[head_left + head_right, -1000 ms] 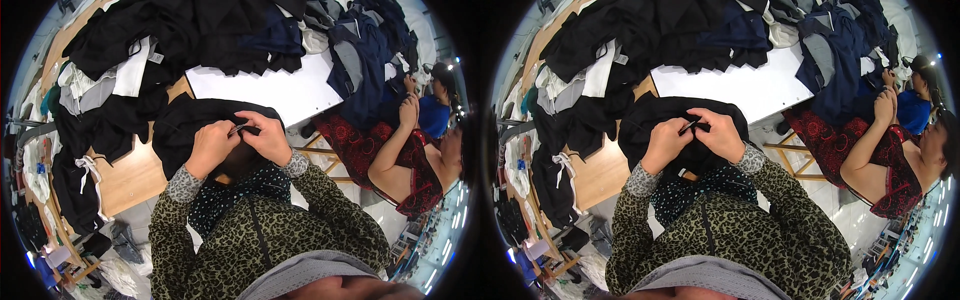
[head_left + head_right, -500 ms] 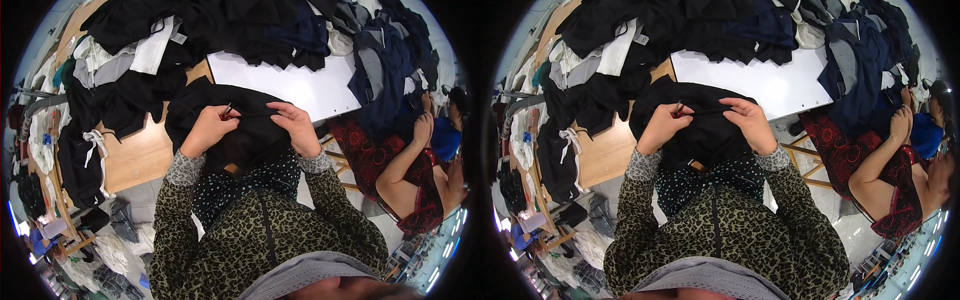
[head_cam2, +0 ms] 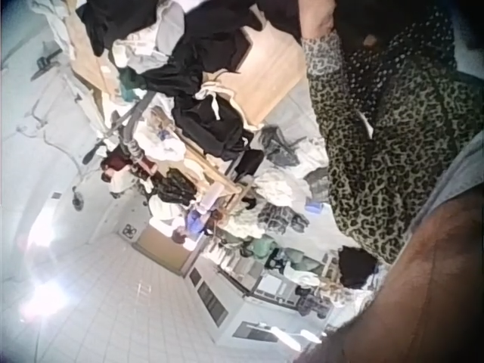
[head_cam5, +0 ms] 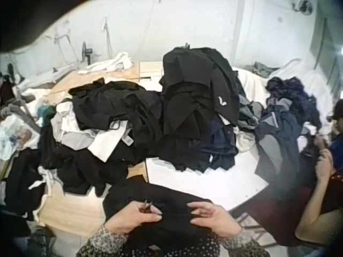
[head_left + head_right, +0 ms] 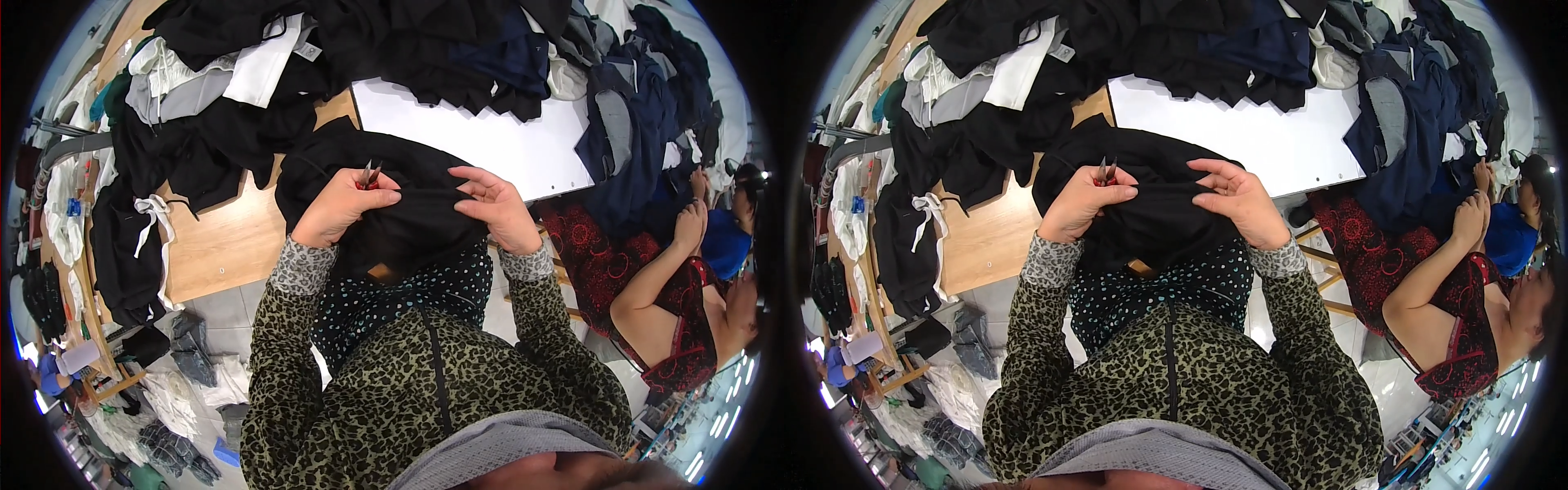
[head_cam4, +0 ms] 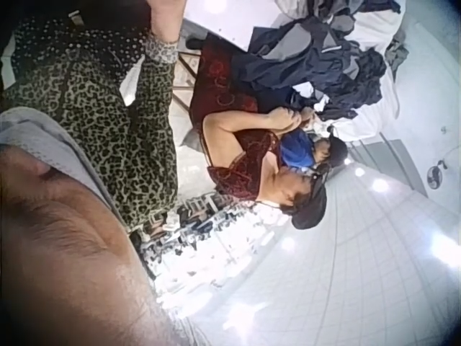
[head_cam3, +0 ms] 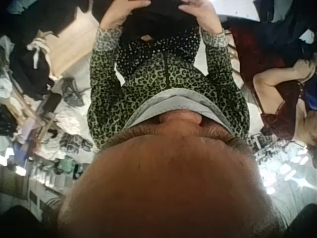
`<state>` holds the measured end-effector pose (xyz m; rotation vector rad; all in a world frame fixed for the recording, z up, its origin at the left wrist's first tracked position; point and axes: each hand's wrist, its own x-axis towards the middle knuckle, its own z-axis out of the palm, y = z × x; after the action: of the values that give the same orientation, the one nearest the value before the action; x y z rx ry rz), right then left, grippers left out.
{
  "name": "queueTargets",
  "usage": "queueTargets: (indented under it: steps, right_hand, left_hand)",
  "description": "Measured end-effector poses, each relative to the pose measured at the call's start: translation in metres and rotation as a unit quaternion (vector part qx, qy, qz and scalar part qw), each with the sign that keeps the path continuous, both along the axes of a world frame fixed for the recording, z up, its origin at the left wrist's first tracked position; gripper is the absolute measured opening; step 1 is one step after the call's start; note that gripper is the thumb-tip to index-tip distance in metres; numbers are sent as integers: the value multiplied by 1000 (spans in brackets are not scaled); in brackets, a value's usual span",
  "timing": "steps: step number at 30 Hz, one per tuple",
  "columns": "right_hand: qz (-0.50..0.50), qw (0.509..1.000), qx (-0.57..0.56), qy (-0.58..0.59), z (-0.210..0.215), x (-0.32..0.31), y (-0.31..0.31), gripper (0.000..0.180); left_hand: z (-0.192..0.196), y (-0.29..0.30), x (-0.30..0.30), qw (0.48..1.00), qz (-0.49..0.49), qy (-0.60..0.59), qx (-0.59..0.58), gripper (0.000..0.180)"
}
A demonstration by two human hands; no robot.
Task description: Trimming excess threads from black garments using small thread snips.
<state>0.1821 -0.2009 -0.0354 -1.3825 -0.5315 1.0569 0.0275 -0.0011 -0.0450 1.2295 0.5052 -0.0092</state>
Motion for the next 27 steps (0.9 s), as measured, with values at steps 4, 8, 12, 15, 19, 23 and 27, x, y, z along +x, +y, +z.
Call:
queueTargets:
  steps: [4, 8, 12, 15, 19, 23, 27]
  right_hand:
    - [28, 833, 9, -553, 16, 27, 37, 19]
    - [-136, 654, 192, -719, 103, 51, 92, 24]
    - [-256, 707, 188, -632, 111, 33, 82, 20]
    - [-166, 956, 8, -243, 38, 4, 54, 21]
    - [-213, 948, 135, 191, -44, -29, 21, 29]
    - [-189, 950, 153, 198, -46, -48, 12, 43]
    - [-204, 959, 128, 148, -45, -56, 10, 54]
  left_hand:
    - [29, 26, 7, 956, -47, -58, 284, 12]
    - [112, 43, 18, 661, 265, -212, 670, 16]
    - [118, 17, -8, 508, 247, -277, 777, 31]
    - [43, -9, -25, 596, 158, -300, 728, 30]
    - [-38, -45, -37, 636, 156, -268, 707, 32]
    - [-66, -67, -52, 679, 161, -226, 679, 35]
    - [-73, -72, -55, 689, 158, -213, 675, 34]
